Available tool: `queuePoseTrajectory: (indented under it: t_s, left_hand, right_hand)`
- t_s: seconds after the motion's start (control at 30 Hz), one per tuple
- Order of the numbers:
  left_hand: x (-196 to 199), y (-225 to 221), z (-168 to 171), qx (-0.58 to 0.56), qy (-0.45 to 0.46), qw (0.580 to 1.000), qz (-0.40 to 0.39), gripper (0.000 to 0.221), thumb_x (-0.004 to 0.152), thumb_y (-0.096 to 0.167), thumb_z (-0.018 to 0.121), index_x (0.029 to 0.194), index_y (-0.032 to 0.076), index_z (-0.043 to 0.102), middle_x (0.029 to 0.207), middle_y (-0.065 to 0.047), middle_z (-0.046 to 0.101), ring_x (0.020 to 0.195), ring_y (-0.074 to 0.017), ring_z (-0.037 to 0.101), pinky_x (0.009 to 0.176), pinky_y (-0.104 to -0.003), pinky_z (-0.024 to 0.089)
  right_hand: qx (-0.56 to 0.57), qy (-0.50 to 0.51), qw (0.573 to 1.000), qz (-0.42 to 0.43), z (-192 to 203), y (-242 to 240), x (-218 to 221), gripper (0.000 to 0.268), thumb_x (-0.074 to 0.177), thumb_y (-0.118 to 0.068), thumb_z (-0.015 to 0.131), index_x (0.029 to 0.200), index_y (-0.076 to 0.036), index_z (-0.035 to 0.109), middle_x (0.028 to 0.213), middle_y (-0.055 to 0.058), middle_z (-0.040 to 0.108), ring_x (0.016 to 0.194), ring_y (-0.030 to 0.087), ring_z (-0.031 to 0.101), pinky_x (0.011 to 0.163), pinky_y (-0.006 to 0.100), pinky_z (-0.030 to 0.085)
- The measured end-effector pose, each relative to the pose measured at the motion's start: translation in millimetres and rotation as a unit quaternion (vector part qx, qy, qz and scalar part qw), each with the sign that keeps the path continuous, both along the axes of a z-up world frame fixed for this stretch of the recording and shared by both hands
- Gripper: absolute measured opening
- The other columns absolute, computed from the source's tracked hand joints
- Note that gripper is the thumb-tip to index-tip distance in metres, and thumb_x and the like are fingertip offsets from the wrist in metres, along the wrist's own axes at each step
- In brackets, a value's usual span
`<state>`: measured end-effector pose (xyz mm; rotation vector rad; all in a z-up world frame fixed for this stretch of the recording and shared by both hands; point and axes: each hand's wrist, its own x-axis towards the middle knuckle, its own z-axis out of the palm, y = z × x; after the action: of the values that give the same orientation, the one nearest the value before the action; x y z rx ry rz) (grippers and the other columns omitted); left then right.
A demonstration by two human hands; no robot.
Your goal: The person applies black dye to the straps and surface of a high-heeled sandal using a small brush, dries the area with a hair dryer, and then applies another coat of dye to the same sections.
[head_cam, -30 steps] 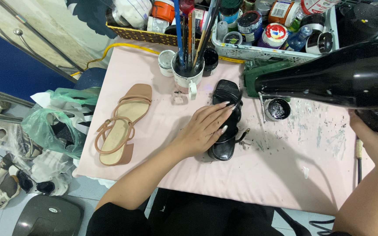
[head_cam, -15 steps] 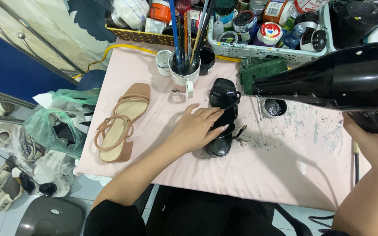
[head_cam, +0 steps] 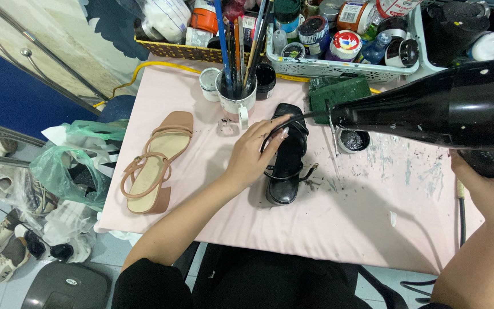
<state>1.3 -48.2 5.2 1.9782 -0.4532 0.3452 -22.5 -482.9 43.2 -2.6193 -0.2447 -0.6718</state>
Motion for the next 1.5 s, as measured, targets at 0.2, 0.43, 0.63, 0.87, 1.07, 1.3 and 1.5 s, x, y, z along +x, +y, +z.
queuePoseTrajectory:
  t_s: [0.2, 0.43, 0.63, 0.87, 1.07, 1.3, 1.5]
  left_hand:
    - [15.0, 1.5, -3.3, 0.175, 0.139, 0.973, 0.057, 0.053, 0.102, 0.032, 0.057, 0.149, 0.010, 0.048, 0.124, -0.014, 0.067, 0.100, -0.0328, 0.068, 0.082, -0.042, 0.054]
    - [0.6, 23.5, 0.8, 0.145, 0.109, 0.983, 0.039, 0.036, 0.102, 0.029, 0.059, 0.132, 0.012, 0.067, 0.124, -0.008, 0.070, 0.098, -0.0275, 0.071, 0.083, -0.038, 0.056]
    - [-8.3, 35.0, 12.6, 0.099, 0.198, 0.973, 0.065, 0.030, 0.097, 0.030, 0.063, 0.120, 0.015, 0.074, 0.113, -0.005, 0.075, 0.080, -0.0222, 0.075, 0.074, -0.034, 0.059]
    - [-14.3, 32.4, 17.8, 0.136, 0.150, 0.977, 0.061, 0.033, 0.097, 0.030, 0.062, 0.124, 0.015, 0.073, 0.109, -0.005, 0.074, 0.091, -0.0256, 0.072, 0.081, -0.036, 0.056]
    - [-16.5, 31.9, 17.8, 0.177, 0.097, 0.979, 0.002, 0.038, 0.098, 0.031, 0.061, 0.131, 0.012, 0.068, 0.118, -0.005, 0.069, 0.110, -0.0266, 0.064, 0.088, -0.039, 0.053]
    - [-19.7, 29.7, 23.8, 0.246, 0.048, 0.968, 0.028, 0.041, 0.098, 0.030, 0.061, 0.135, 0.013, 0.065, 0.118, -0.004, 0.066, 0.110, -0.0262, 0.062, 0.088, -0.041, 0.052]
    - [-32.5, 10.5, 24.0, 0.301, -0.008, 0.952, 0.048, 0.052, 0.096, 0.039, 0.063, 0.138, 0.008, 0.059, 0.125, -0.008, 0.060, 0.121, -0.0259, 0.055, 0.096, -0.044, 0.046]
  right_hand:
    - [0.023, -0.010, 0.996, 0.087, 14.7, 8.5, 4.3, 0.021, 0.096, -0.003, 0.084, 0.109, 0.001, 0.069, 0.097, 0.012, 0.074, 0.080, 0.017, 0.073, 0.072, 0.023, 0.057]
    - [0.024, -0.044, 0.987, 0.151, 38.3, 49.7, 4.1, 0.028, 0.091, 0.002, 0.088, 0.114, 0.003, 0.073, 0.105, 0.013, 0.074, 0.089, 0.019, 0.072, 0.083, 0.024, 0.054]
    - [-0.024, -0.079, 0.985, 0.149, 38.9, 76.0, 16.4, 0.035, 0.079, 0.000, 0.092, 0.107, 0.004, 0.073, 0.100, 0.016, 0.073, 0.085, 0.023, 0.071, 0.077, 0.028, 0.053]
    - [0.006, -0.047, 0.986, 0.162, 39.9, 94.2, 21.7, 0.034, 0.077, -0.001, 0.092, 0.106, 0.003, 0.074, 0.101, 0.014, 0.073, 0.082, 0.020, 0.071, 0.071, 0.027, 0.053]
    - [-0.002, -0.063, 0.986, 0.155, 47.1, 79.3, 15.8, 0.032, 0.083, -0.001, 0.091, 0.109, 0.004, 0.073, 0.104, 0.015, 0.073, 0.090, 0.022, 0.071, 0.079, 0.027, 0.054]
    - [-0.040, -0.019, 0.988, 0.146, 61.8, 69.4, 8.0, 0.039, 0.084, -0.003, 0.089, 0.119, 0.001, 0.072, 0.113, 0.015, 0.072, 0.094, 0.021, 0.073, 0.082, 0.028, 0.057]
    - [-0.082, -0.080, 0.988, 0.107, 47.6, 90.3, 12.4, 0.039, 0.080, -0.006, 0.091, 0.115, 0.001, 0.074, 0.106, 0.017, 0.072, 0.087, 0.027, 0.072, 0.074, 0.033, 0.057]
